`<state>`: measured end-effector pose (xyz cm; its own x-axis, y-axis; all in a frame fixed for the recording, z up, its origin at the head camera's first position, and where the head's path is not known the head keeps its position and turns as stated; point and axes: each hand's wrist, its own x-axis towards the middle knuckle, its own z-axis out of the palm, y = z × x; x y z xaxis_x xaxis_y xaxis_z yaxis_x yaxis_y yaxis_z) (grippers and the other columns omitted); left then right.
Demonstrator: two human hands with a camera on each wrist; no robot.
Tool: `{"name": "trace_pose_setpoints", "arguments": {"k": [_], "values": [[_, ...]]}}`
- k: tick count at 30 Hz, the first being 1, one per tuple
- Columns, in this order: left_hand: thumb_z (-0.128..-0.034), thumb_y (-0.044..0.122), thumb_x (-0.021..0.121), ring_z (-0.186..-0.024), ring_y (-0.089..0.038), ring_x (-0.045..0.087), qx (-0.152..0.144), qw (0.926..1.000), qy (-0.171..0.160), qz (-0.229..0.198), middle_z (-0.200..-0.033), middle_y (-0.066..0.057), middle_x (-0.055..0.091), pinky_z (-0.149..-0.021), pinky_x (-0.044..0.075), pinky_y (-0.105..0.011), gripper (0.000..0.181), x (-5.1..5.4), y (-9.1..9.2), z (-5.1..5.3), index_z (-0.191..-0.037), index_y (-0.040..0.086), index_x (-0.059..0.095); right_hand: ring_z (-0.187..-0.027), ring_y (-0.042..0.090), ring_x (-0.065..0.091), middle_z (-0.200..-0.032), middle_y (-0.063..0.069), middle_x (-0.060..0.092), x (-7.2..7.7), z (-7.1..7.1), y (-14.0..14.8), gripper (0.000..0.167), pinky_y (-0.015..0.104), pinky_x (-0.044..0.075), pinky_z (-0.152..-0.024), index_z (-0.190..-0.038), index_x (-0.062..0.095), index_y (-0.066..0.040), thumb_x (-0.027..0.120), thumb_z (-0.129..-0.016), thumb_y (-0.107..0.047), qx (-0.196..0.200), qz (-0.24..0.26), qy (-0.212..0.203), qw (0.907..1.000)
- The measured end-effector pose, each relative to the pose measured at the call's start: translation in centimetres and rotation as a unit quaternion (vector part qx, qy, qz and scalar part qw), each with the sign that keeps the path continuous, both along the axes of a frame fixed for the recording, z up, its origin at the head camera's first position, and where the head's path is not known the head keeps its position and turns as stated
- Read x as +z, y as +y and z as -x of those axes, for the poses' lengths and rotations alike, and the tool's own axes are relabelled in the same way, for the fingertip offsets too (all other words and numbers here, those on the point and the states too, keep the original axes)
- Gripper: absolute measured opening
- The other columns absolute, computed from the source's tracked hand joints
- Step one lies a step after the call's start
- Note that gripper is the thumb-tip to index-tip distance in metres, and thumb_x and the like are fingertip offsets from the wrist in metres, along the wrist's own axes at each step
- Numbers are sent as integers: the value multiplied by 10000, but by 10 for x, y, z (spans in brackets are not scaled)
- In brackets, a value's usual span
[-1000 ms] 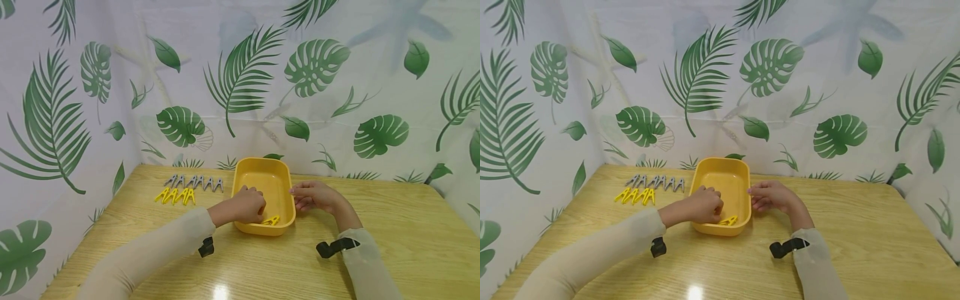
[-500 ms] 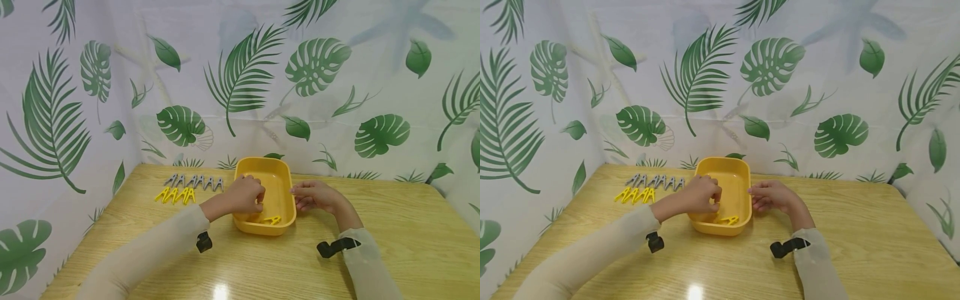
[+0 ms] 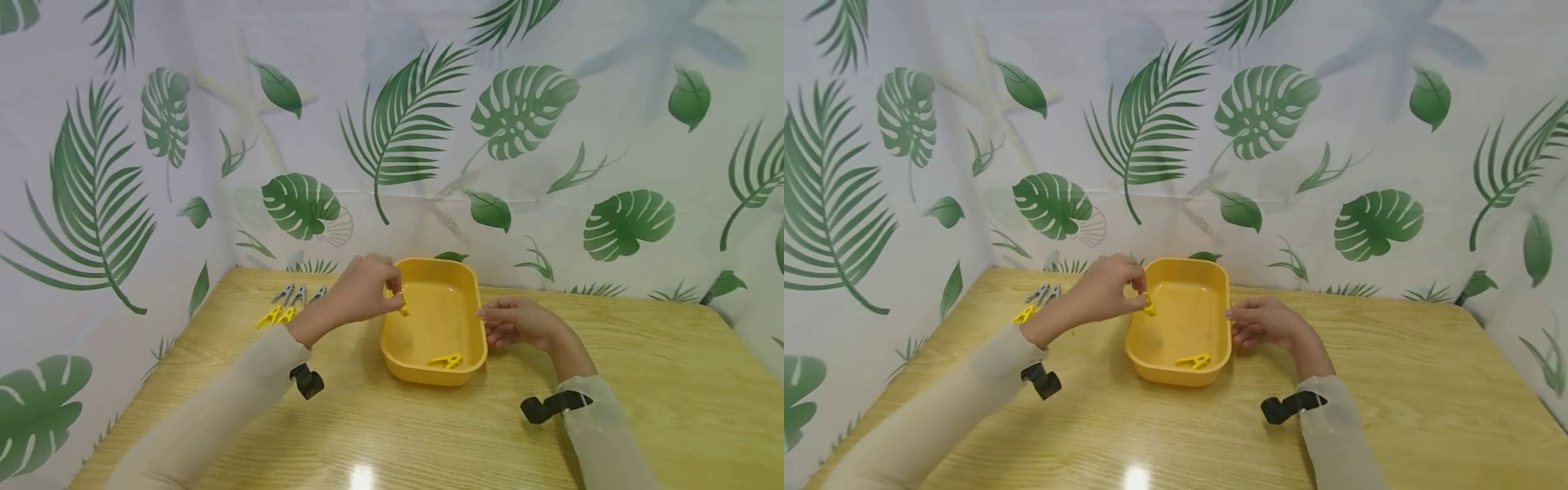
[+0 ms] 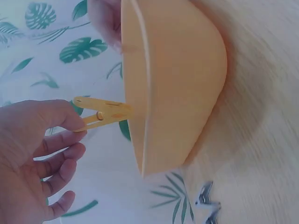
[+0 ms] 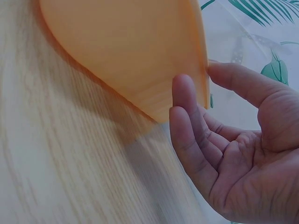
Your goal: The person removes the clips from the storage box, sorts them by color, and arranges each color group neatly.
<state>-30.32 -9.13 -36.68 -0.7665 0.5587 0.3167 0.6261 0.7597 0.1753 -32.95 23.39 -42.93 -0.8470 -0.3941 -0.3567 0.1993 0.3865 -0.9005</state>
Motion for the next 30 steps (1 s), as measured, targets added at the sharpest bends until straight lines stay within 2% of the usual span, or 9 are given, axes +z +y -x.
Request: {"name": "trace_pose_setpoints", "arguments": {"k": [5, 11, 20, 24, 30], "values": [[-868, 188, 735, -868, -193, 562, 304, 9986, 126, -421, -853, -4, 643, -802, 418, -390, 89, 5, -20, 0, -800, 152, 689, -746, 124, 684, -864, 15, 685, -1, 0, 1, 456, 279, 601, -762, -1275, 578, 25, 637, -1005, -338, -82, -33, -15, 10000], [-863, 171, 726, -850, -208, 568, 638, 9957, 238, -635, -843, -18, 632, -806, 439, -414, 77, -2, -45, 1, -805, 135, 690, -750, 123, 685, -864, 14, 682, -3, 2, 2, 432, 278, 602, -762, -1253, 595, 9, 640, -1003, -341, -47, 28, 1, 10000], [-845, 136, 721, -777, -222, 548, 1078, 9925, 289, -495, -818, -41, 640, -813, 444, -456, 93, -21, -72, -3, -762, 120, 684, -724, 109, 684, -845, 7, 683, -4, 1, 2, 381, 269, 601, -738, -1220, 602, 5, 630, -1011, -312, 24, 157, -58, 9999], [-843, 126, 720, -757, -225, 565, 1138, 9925, 333, -306, -815, -53, 667, -779, 452, -462, 95, -34, -80, -5, -753, 122, 693, -721, 101, 682, -843, -2, 686, -3, 1, 2, 355, 265, 598, -728, -1203, 607, -2, 620, -1017, -304, 83, 202, -64, 9997], [-851, 138, 738, -748, -206, 553, 1395, 9901, 148, -13, -769, -1, 624, -749, 391, -432, 124, -54, -88, -4, -742, 143, 678, -728, 100, 688, -851, -2, 690, -3, 1, 2, 391, 265, 600, -732, -1240, 593, 19, 614, -1021, -304, 97, 208, -48, 9997]]}}
